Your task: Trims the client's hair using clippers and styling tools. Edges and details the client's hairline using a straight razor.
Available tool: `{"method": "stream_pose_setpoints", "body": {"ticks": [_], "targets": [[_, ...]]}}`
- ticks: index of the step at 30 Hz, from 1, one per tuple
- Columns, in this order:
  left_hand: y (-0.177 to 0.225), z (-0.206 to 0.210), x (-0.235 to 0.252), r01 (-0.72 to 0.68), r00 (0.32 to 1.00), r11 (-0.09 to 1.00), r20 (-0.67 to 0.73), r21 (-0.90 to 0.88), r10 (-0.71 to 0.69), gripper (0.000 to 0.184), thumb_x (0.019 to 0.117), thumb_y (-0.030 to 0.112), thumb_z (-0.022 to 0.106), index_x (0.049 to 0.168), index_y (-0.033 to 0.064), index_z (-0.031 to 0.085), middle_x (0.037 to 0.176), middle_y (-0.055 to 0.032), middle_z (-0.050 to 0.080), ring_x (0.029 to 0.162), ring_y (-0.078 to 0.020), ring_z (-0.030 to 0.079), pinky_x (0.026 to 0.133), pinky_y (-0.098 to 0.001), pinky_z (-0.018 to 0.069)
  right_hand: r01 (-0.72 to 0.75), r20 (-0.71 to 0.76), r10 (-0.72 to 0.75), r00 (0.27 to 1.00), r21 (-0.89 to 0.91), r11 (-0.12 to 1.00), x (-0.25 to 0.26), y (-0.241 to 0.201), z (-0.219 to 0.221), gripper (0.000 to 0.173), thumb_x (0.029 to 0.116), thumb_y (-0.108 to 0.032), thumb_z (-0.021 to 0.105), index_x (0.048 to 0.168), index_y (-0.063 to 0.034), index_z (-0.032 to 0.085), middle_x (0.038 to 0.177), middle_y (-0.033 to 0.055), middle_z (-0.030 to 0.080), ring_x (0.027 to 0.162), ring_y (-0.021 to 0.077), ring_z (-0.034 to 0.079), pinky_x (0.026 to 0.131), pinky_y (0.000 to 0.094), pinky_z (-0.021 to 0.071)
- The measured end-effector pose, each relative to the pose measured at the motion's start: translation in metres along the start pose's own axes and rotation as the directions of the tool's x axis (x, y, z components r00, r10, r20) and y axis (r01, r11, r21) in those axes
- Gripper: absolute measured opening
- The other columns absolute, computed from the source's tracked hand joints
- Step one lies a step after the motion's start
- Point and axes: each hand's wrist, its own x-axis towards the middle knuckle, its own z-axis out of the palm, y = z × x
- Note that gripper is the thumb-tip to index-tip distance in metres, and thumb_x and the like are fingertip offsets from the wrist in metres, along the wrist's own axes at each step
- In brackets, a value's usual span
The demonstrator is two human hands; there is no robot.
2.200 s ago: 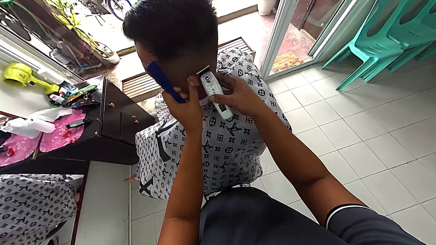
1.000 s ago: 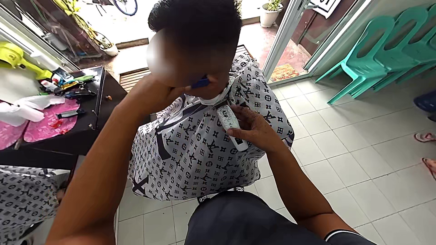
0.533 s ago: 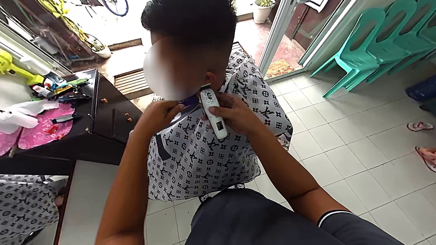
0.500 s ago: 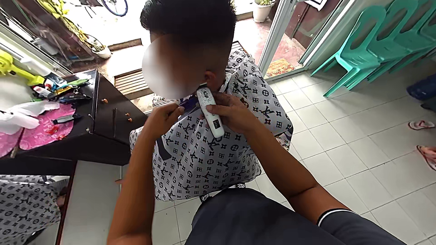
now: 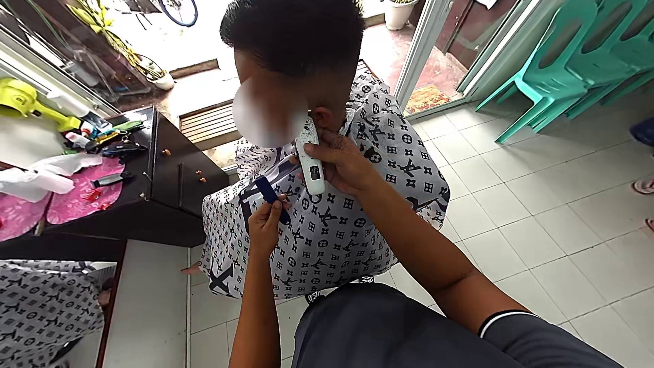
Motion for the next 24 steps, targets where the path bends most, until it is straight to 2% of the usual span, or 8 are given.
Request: {"method": "stream_pose_setpoints", "body": {"ticks": [3,7,9,12,16,20,24], "targets": [[0.001,0.002,0.000,-0.004,1.000,1.000,0.001,-0.006,0.004,0.024,0.1070,0.016,0.052,0.116,0.0062,0.071,0.106,0.0015,0.076,0.094,-0.0058,0.071,0.086,-0.0255,0.0583,-0.063,0.001,0.063,0.998,0.060,0.996,-0.001,0.001,-0.001,0.030,0.1039,-0.009,0.052,0.133,-0.0004,0.050,0.120,0.0176,0.066,0.096,0.0269,0.072,0.078,0.0414,0.0630],[0.001,0.009,-0.005,-0.032,0.999,0.999,0.040,-0.043,0.034,0.023,0.1055,0.011,0.052,0.117,0.0008,0.070,0.101,-0.0005,0.076,0.092,-0.0073,0.072,0.085,-0.0261,0.0591,0.059,0.014,-0.060,0.998,0.073,0.996,-0.004,0.006,0.000,0.036,0.1014,-0.008,0.056,0.136,-0.0029,0.049,0.123,0.0175,0.065,0.098,0.0274,0.071,0.079,0.0423,0.0630],[0.004,0.012,-0.005,-0.037,0.998,0.998,0.044,-0.051,0.039,0.023,0.1050,0.010,0.053,0.117,0.0001,0.070,0.100,0.0003,0.076,0.091,-0.0064,0.072,0.085,-0.0249,0.0592,0.019,0.002,-0.019,1.000,0.061,0.998,-0.007,0.008,0.003,0.034,0.1019,-0.013,0.057,0.135,-0.0072,0.053,0.120,0.0149,0.067,0.092,0.0239,0.072,0.075,0.0384,0.0630],[0.007,0.014,-0.005,-0.037,0.998,0.998,0.041,-0.058,0.039,0.023,0.1049,0.010,0.053,0.117,0.0004,0.070,0.100,0.0013,0.076,0.090,-0.0057,0.072,0.085,-0.0241,0.0592,-0.066,0.000,0.066,0.998,0.101,0.993,-0.005,0.007,0.003,0.030,0.1045,-0.014,0.051,0.132,-0.0041,0.054,0.122,0.0161,0.068,0.095,0.0253,0.072,0.079,0.0389,0.0623],[0.007,0.015,-0.006,-0.034,0.999,0.998,0.035,-0.051,0.036,0.022,0.1046,0.010,0.054,0.114,0.0012,0.071,0.099,0.0019,0.076,0.089,-0.0050,0.072,0.084,-0.0225,0.0589,0.051,-0.031,-0.048,0.998,0.097,0.994,-0.006,0.008,0.006,0.036,0.1007,-0.007,0.057,0.136,-0.0046,0.052,0.122,0.0162,0.066,0.098,0.0269,0.071,0.082,0.0417,0.0619],[0.007,0.016,-0.008,-0.037,0.998,0.998,0.045,-0.047,0.039,0.021,0.1050,0.010,0.054,0.113,0.0016,0.071,0.097,0.0030,0.076,0.087,-0.0037,0.071,0.082,-0.0214,0.0583,-0.080,-0.023,0.083,0.996,0.107,0.991,-0.005,0.010,0.006,0.030,0.1041,-0.012,0.053,0.133,-0.0040,0.053,0.120,0.0171,0.067,0.092,0.0254,0.072,0.077,0.0388,0.0621],[0.005,0.015,-0.009,-0.022,0.998,0.999,0.054,-0.040,0.025,0.022,0.1051,0.010,0.053,0.114,0.0011,0.071,0.098,0.0013,0.076,0.089,-0.0055,0.071,0.083,-0.0232,0.0589,0.041,-0.045,-0.036,0.998,0.113,0.993,-0.008,0.010,0.010,0.031,0.1020,-0.013,0.058,0.132,-0.0068,0.054,0.119,0.0151,0.067,0.093,0.0251,0.072,0.076,0.0401,0.0631]]}}
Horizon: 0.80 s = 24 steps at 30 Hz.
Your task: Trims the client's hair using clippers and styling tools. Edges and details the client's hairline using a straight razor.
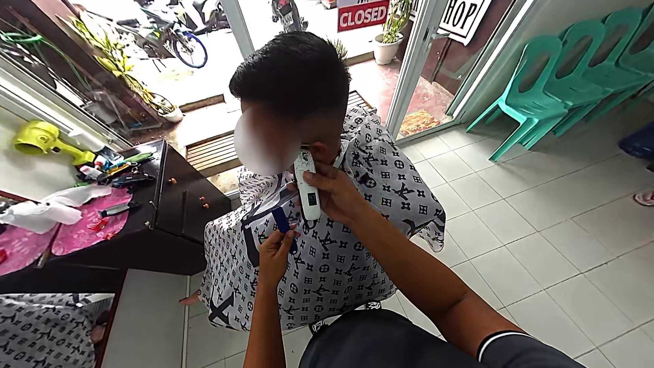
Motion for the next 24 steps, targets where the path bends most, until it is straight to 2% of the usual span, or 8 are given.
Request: {"method": "stream_pose_setpoints", "body": {"ticks": [2,6,10,14,18,21,24], "targets": [[0.000,0.000,-0.001,0.001,1.000,1.000,0.001,0.000,-0.001,0.022,0.1050,0.010,0.053,0.113,0.0010,0.071,0.097,0.0014,0.076,0.089,-0.0052,0.071,0.082,-0.0227,0.0589,0.021,0.010,-0.021,1.000,-0.004,1.000,-0.001,0.001,0.001,0.033,0.1020,-0.014,0.058,0.134,-0.0084,0.053,0.120,0.0145,0.066,0.094,0.0248,0.072,0.076,0.0399,0.0631],[0.001,0.000,0.000,-0.001,1.000,0.999,-0.005,0.035,0.001,0.021,0.1048,0.010,0.053,0.112,0.0003,0.071,0.097,0.0016,0.076,0.088,-0.0046,0.071,0.082,-0.0226,0.0589,-0.059,0.012,0.058,0.998,0.070,0.996,0.002,0.001,-0.002,0.028,0.1033,-0.014,0.054,0.131,-0.0079,0.056,0.122,0.0143,0.067,0.096,0.0252,0.072,0.077,0.0399,0.0631],[-0.002,-0.001,0.000,-0.010,1.000,0.999,0.002,0.042,0.010,0.023,0.1049,0.009,0.052,0.113,-0.0004,0.070,0.098,0.0007,0.076,0.088,-0.0047,0.071,0.081,-0.0220,0.0584,0.060,0.046,-0.067,0.997,0.135,0.989,0.006,0.001,-0.006,0.029,0.1021,-0.011,0.056,0.131,-0.0077,0.054,0.125,0.0155,0.066,0.099,0.0276,0.073,0.079,0.0421,0.0634],[-0.004,0.000,-0.002,-0.010,1.000,0.999,-0.008,0.052,0.011,0.022,0.1046,0.009,0.053,0.114,-0.0003,0.071,0.097,0.0003,0.076,0.087,-0.0054,0.071,0.082,-0.0224,0.0592,-0.053,0.048,0.048,0.998,0.118,0.992,0.004,0.002,-0.005,0.028,0.1031,-0.016,0.054,0.130,-0.0086,0.057,0.123,0.0149,0.067,0.094,0.0252,0.072,0.076,0.0397,0.0628],[-0.001,0.004,0.000,-0.001,1.000,0.999,-0.011,0.048,0.002,0.022,0.1042,0.010,0.054,0.114,0.0010,0.071,0.096,0.0014,0.076,0.087,-0.0041,0.071,0.081,-0.0209,0.0589,0.043,0.080,-0.054,0.995,0.132,0.990,0.007,-0.001,-0.010,0.033,0.1002,-0.013,0.059,0.132,-0.0067,0.056,0.125,0.0178,0.066,0.098,0.0282,0.072,0.083,0.0430,0.0621],[0.000,0.006,0.000,0.011,1.000,0.999,-0.018,0.038,-0.010,0.021,0.1034,0.010,0.055,0.113,0.0011,0.072,0.096,0.0013,0.077,0.086,-0.0046,0.072,0.081,-0.0212,0.0592,-0.037,0.059,0.033,0.998,0.062,0.997,0.008,-0.001,-0.009,0.029,0.1032,-0.009,0.055,0.132,-0.0024,0.054,0.117,0.0174,0.068,0.095,0.0271,0.072,0.083,0.0418,0.0619],[0.004,0.008,0.002,0.024,0.999,0.999,-0.024,0.038,-0.024,0.021,0.1033,0.010,0.055,0.113,0.0013,0.072,0.096,0.0019,0.076,0.086,-0.0040,0.072,0.081,-0.0208,0.0593,-0.094,0.048,0.091,0.995,0.060,0.994,0.008,-0.004,-0.007,0.028,0.1044,-0.007,0.053,0.131,-0.0001,0.054,0.118,0.0180,0.068,0.095,0.0272,0.072,0.083,0.0416,0.0616]]}}
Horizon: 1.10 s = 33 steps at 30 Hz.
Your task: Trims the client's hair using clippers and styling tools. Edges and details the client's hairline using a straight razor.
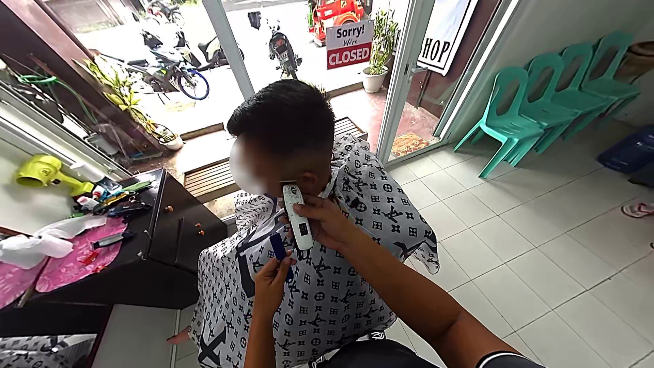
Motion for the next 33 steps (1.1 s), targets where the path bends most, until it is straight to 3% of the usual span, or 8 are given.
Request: {"method": "stream_pose_setpoints", "body": {"ticks": [4,9,14,19,23,27,33], "targets": [[-0.0021,0.0000,0.0003,-0.009,1.000,1.000,0.011,0.005,0.009,0.022,0.1032,0.011,0.055,0.114,0.0007,0.071,0.095,0.0019,0.076,0.084,-0.0030,0.071,0.079,-0.0194,0.0585,0.136,-0.006,-0.136,0.991,-0.045,0.990,-0.0015,-0.0026,0.0027,0.035,0.1007,-0.004,0.057,0.135,-0.0020,0.052,0.117,0.0182,0.068,0.095,0.0276,0.072,0.084,0.0418,0.0617],[-0.0002,0.0008,0.0012,-0.003,1.000,1.000,-0.007,-0.003,0.003,0.021,0.1026,0.009,0.054,0.110,0.0014,0.072,0.093,0.0033,0.076,0.083,-0.0017,0.071,0.078,-0.0182,0.0583,-0.039,-0.033,0.038,0.999,-0.038,0.999,0.0008,-0.0008,0.0024,0.029,0.1035,-0.005,0.055,0.132,0.0018,0.053,0.114,0.0180,0.068,0.095,0.0270,0.072,0.081,0.0412,0.0619],[-0.0025,-0.0033,0.0005,-0.028,1.000,0.998,0.004,0.052,0.028,0.023,0.1038,0.012,0.053,0.111,0.0011,0.072,0.094,0.0025,0.076,0.084,-0.0014,0.071,0.079,-0.0182,0.0577,0.102,-0.037,-0.103,0.994,-0.040,0.994,-0.0017,-0.0040,0.0063,0.035,0.1018,-0.002,0.056,0.136,0.0000,0.050,0.115,0.0182,0.067,0.094,0.0268,0.072,0.083,0.0413,0.0616],[-0.0028,-0.0023,-0.0003,-0.034,0.999,0.999,-0.011,0.032,0.035,0.022,0.1035,0.012,0.054,0.111,0.0009,0.072,0.095,0.0026,0.076,0.085,-0.0024,0.071,0.080,-0.0190,0.0586,-0.019,-0.055,0.018,0.998,-0.023,1.000,-0.0005,-0.0043,0.0076,0.031,0.1037,-0.005,0.054,0.134,0.0024,0.050,0.116,0.0186,0.067,0.095,0.0269,0.072,0.081,0.0399,0.0621],[-0.0050,-0.0034,-0.0006,-0.027,1.000,0.999,-0.004,0.025,0.027,0.022,0.1037,0.012,0.053,0.110,0.0015,0.072,0.094,0.0021,0.076,0.084,-0.0026,0.071,0.079,-0.0190,0.0582,0.116,-0.038,-0.118,0.992,-0.046,0.992,-0.0016,-0.0040,0.0089,0.034,0.1012,-0.001,0.056,0.134,0.0002,0.051,0.114,0.0173,0.068,0.094,0.0258,0.072,0.084,0.0410,0.0618],[-0.0035,-0.0022,-0.0021,-0.019,1.000,1.000,-0.012,0.024,0.019,0.022,0.1034,0.011,0.054,0.111,0.0013,0.072,0.094,0.0024,0.077,0.084,-0.0024,0.071,0.079,-0.0185,0.0582,0.000,-0.033,0.000,0.999,-0.015,1.000,0.0001,-0.0019,0.0061,0.029,0.1044,-0.005,0.053,0.133,0.0014,0.051,0.116,0.0188,0.067,0.094,0.0269,0.072,0.082,0.0408,0.0616],[-0.0044,-0.0024,-0.0041,-0.021,1.000,1.000,-0.003,0.022,0.021,0.022,0.1037,0.012,0.054,0.112,0.0012,0.072,0.094,0.0020,0.076,0.084,-0.0027,0.071,0.078,-0.0186,0.0581,0.108,-0.012,-0.108,0.994,-0.029,0.994,-0.0025,-0.0011,0.0079,0.034,0.1015,-0.003,0.056,0.135,-0.0002,0.052,0.115,0.0184,0.068,0.093,0.0271,0.072,0.084,0.0417,0.0617]]}}
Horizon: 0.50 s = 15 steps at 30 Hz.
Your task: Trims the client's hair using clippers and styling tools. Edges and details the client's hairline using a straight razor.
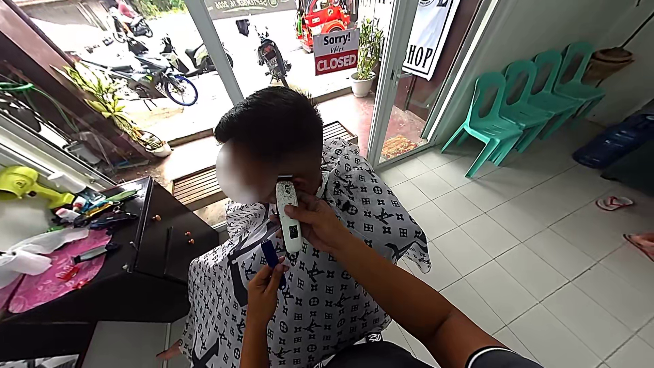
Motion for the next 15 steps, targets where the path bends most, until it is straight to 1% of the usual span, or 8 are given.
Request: {"method": "stream_pose_setpoints", "body": {"ticks": [3,4,6,8,9,12,13,15], "targets": [[0.0002,0.0012,-0.0007,0.002,1.000,1.000,-0.008,0.004,-0.002,0.022,0.1036,0.012,0.054,0.112,0.0013,0.072,0.093,0.0030,0.076,0.084,-0.0021,0.071,0.078,-0.0185,0.0583,-0.128,0.012,0.128,0.992,0.026,0.991,0.0020,0.0019,-0.0020,0.029,0.1050,-0.007,0.052,0.133,0.0006,0.051,0.119,0.0189,0.067,0.095,0.0270,0.072,0.083,0.0406,0.0613],[0.0004,0.0013,-0.0004,0.000,1.000,1.000,-0.010,0.004,0.000,0.022,0.1036,0.012,0.054,0.111,0.0017,0.072,0.093,0.0031,0.076,0.084,-0.0019,0.071,0.078,-0.0184,0.0582,-0.126,0.012,0.126,0.992,0.037,0.991,0.0018,0.0018,-0.0021,0.028,0.1051,-0.007,0.052,0.132,0.0005,0.052,0.118,0.0186,0.067,0.095,0.0268,0.072,0.083,0.0405,0.0615],[0.0003,0.0006,-0.0003,0.003,1.000,1.000,-0.004,0.004,-0.003,0.022,0.1038,0.012,0.054,0.112,0.0012,0.072,0.094,0.0023,0.076,0.084,-0.0022,0.071,0.078,-0.0186,0.0581,-0.050,0.007,0.050,0.999,0.046,0.998,0.0002,0.0009,-0.0010,0.028,0.1035,-0.007,0.054,0.131,-0.0011,0.054,0.115,0.0173,0.068,0.094,0.0263,0.072,0.083,0.0406,0.0619],[0.0017,-0.0001,-0.0013,0.000,1.000,1.000,0.005,0.015,0.000,0.023,0.1038,0.011,0.054,0.113,0.0001,0.071,0.094,0.0023,0.076,0.084,-0.0014,0.070,0.078,-0.0183,0.0579,0.027,0.028,-0.027,0.999,0.026,0.999,-0.0001,0.0020,-0.0027,0.034,0.1016,-0.007,0.056,0.135,-0.0039,0.052,0.119,0.0175,0.067,0.096,0.0269,0.072,0.083,0.0411,0.0614],[0.0021,-0.0006,-0.0016,0.001,1.000,1.000,0.008,0.015,-0.001,0.023,0.1038,0.011,0.053,0.113,-0.0003,0.071,0.095,0.0021,0.076,0.084,-0.0014,0.070,0.078,-0.0187,0.0580,0.028,0.039,-0.028,0.999,0.016,0.999,0.0004,0.0029,-0.0037,0.035,0.1012,-0.009,0.057,0.135,-0.0050,0.051,0.120,0.0173,0.067,0.096,0.0269,0.072,0.082,0.0411,0.0616],[0.0006,-0.0024,-0.0027,0.006,1.000,1.000,0.016,0.005,-0.006,0.022,0.1045,0.010,0.053,0.114,0.0006,0.071,0.096,0.0016,0.076,0.086,-0.0033,0.071,0.080,-0.0207,0.0589,-0.102,0.039,0.101,0.994,0.003,0.995,-0.0002,0.0051,-0.0033,0.031,0.1045,-0.013,0.053,0.134,-0.0046,0.052,0.121,0.0165,0.067,0.095,0.0256,0.072,0.081,0.0404,0.0618],[-0.0004,-0.0026,-0.0025,0.005,1.000,1.000,0.020,0.004,-0.005,0.022,0.1048,0.010,0.053,0.114,0.0007,0.071,0.096,0.0013,0.076,0.086,-0.0039,0.071,0.080,-0.0210,0.0587,-0.113,0.037,0.113,0.993,0.018,0.993,-0.0007,0.0056,-0.0034,0.030,0.1043,-0.013,0.053,0.133,-0.0051,0.053,0.121,0.0160,0.067,0.095,0.0256,0.072,0.081,0.0406,0.0621],[-0.0015,-0.0028,-0.0012,0.008,1.000,1.000,0.026,0.001,-0.008,0.022,0.1048,0.010,0.054,0.114,0.0002,0.071,0.096,0.0004,0.076,0.086,-0.0049,0.071,0.080,-0.0214,0.0586,-0.058,0.038,0.055,0.998,0.089,0.994,-0.0027,0.0050,-0.0031,0.029,0.1028,-0.014,0.056,0.131,-0.0074,0.056,0.123,0.0163,0.067,0.097,0.0268,0.072,0.079,0.0411,0.0627]]}}
